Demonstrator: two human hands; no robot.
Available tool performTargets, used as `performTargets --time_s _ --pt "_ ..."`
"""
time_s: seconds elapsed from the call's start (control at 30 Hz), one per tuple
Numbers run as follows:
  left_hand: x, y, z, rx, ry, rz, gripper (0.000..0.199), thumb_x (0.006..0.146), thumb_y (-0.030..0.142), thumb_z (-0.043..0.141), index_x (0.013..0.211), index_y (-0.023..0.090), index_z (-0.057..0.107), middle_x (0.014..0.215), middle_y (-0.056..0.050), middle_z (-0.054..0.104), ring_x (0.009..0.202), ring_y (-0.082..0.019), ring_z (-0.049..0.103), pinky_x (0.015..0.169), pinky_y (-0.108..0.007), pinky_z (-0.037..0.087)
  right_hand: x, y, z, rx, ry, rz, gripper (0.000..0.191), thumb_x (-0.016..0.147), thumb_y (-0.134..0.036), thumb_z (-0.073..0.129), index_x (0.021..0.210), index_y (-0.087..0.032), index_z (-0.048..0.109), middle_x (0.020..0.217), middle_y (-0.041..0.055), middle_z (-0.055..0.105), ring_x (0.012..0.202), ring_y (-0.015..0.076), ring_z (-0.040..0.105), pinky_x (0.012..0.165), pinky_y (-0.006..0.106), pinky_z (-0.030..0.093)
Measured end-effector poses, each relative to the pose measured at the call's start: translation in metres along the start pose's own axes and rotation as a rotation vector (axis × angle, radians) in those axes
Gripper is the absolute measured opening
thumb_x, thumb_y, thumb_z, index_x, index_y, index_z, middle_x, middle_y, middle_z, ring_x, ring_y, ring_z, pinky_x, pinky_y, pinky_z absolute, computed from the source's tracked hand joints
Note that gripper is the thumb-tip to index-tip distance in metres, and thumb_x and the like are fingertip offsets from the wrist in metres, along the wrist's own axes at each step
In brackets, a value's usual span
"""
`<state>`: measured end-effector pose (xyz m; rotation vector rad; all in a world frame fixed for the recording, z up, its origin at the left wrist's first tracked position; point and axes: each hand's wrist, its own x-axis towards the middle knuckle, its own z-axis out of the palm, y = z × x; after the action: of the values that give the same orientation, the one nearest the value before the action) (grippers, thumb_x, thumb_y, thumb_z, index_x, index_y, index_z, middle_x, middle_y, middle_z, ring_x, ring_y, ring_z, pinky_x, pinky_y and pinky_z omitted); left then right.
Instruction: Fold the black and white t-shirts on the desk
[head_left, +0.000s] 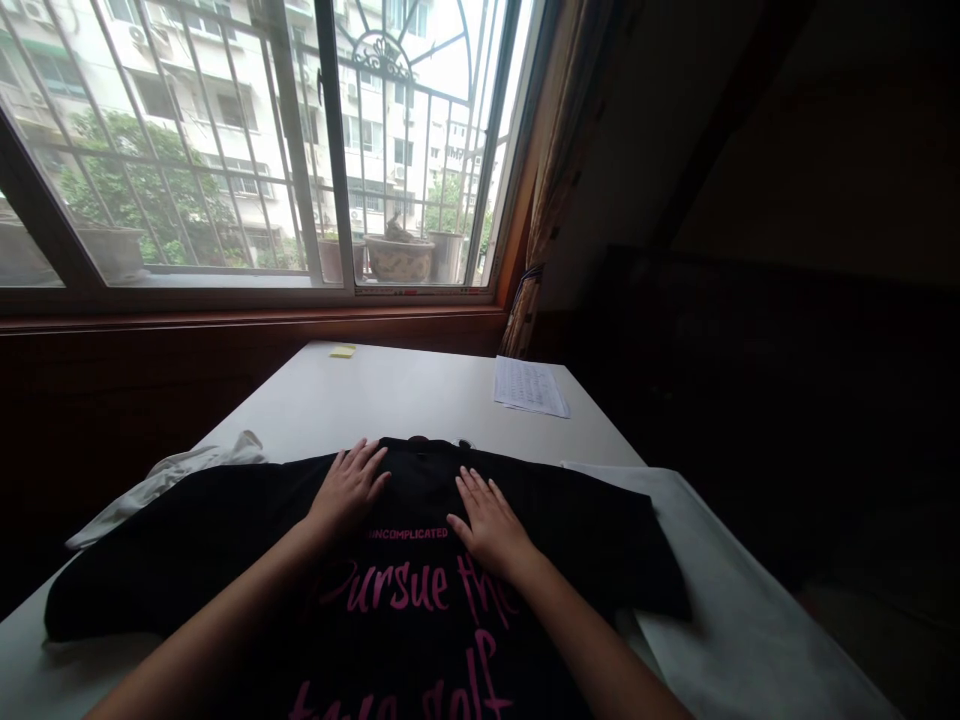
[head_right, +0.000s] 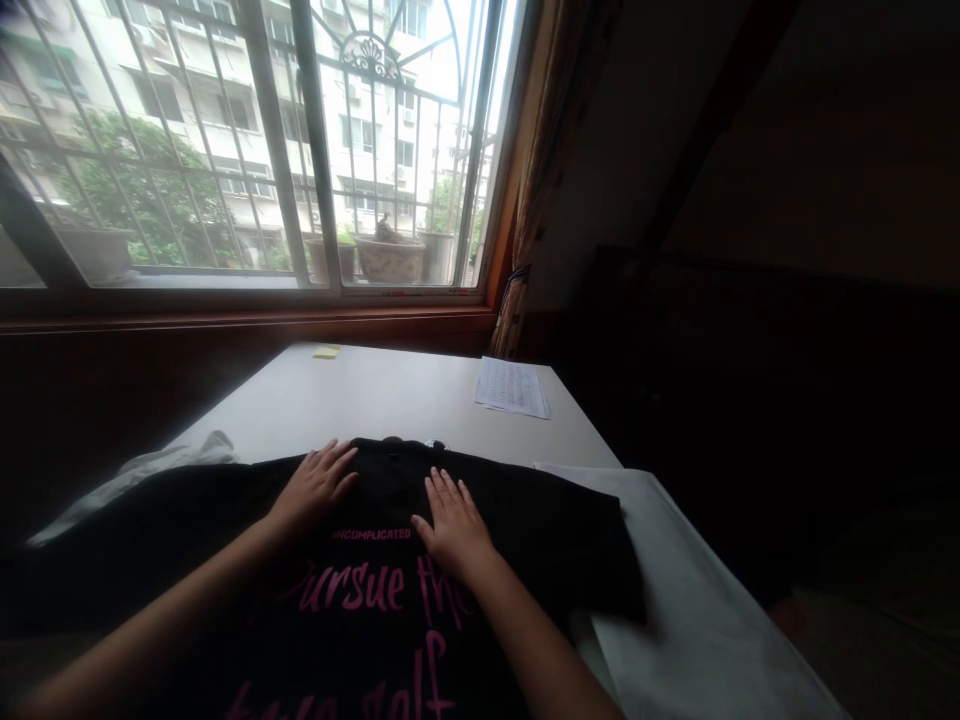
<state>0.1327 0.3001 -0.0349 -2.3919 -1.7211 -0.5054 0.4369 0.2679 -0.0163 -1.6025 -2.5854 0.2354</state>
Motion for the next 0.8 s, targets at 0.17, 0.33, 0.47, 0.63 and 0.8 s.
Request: performTargets --time_s 0.17,0.33,0.47,0.63,0.8 --pt "-0.066 -0.001 -0.013 0.002 -0.117 0.024 0.058 0.103 0.056 0.032 0.153 0.026 0.038 0.16 -0.004 0.036 0.149 -0.027 0.029 0.12 -0.055 0.024 -0.001 -0.002 0.001 -0.005 0.004 0.002 0.077 0.1 -0.062 0.018 0.159 -0.013 0.02 0.166 0.0052 0.008 0.154 0.0202 0.005 0.125 0.042 0.003" --pt "-0.105 -0.021 -0.034 0.024 -0.14 0.039 0.057 0.103 0.054 0.035 0.154 0.03 0.033 0.161 -0.002 0.032 0.148 -0.025 0.031 0.121 -0.05 0.026 -0.003 0.001 0.004 0.008 0.046 0.025 0.079 0.099 -0.065 0.015 0.159 -0.014 0.022 0.166 0.0049 0.011 0.154 0.0208 0.008 0.125 0.043 0.004" --pt "-0.118 -0.027 -0.042 0.026 -0.167 0.032 0.057 0.103 0.054 0.036 0.155 0.033 0.029 0.162 0.0 0.03 0.149 -0.025 0.03 0.121 -0.051 0.026 -0.009 0.008 0.004 0.018 0.062 0.044 0.078 0.099 -0.066 0.015 0.158 -0.015 0.026 0.166 0.0051 0.016 0.153 0.0207 0.012 0.125 0.043 0.007" --pt "-0.119 -0.024 -0.047 0.012 -0.239 -0.001 0.058 0.103 0.056 0.03 0.157 0.034 0.025 0.164 0.0 0.023 0.151 -0.025 0.022 0.123 -0.052 0.019 -0.023 0.021 0.003 0.002 0.075 0.046 0.075 0.1 -0.063 0.02 0.157 -0.015 0.028 0.165 0.0057 0.02 0.153 0.0209 0.014 0.125 0.043 0.011" --pt "-0.118 -0.019 -0.056 -0.046 -0.297 0.038 0.059 0.101 0.059 0.034 0.156 0.041 0.022 0.165 0.003 0.02 0.152 -0.03 0.017 0.122 -0.057 0.011 -0.033 0.027 0.003 -0.005 0.074 0.042 0.071 0.101 -0.061 0.023 0.158 -0.018 0.027 0.165 0.005 0.02 0.153 0.0216 0.015 0.125 0.044 0.014"
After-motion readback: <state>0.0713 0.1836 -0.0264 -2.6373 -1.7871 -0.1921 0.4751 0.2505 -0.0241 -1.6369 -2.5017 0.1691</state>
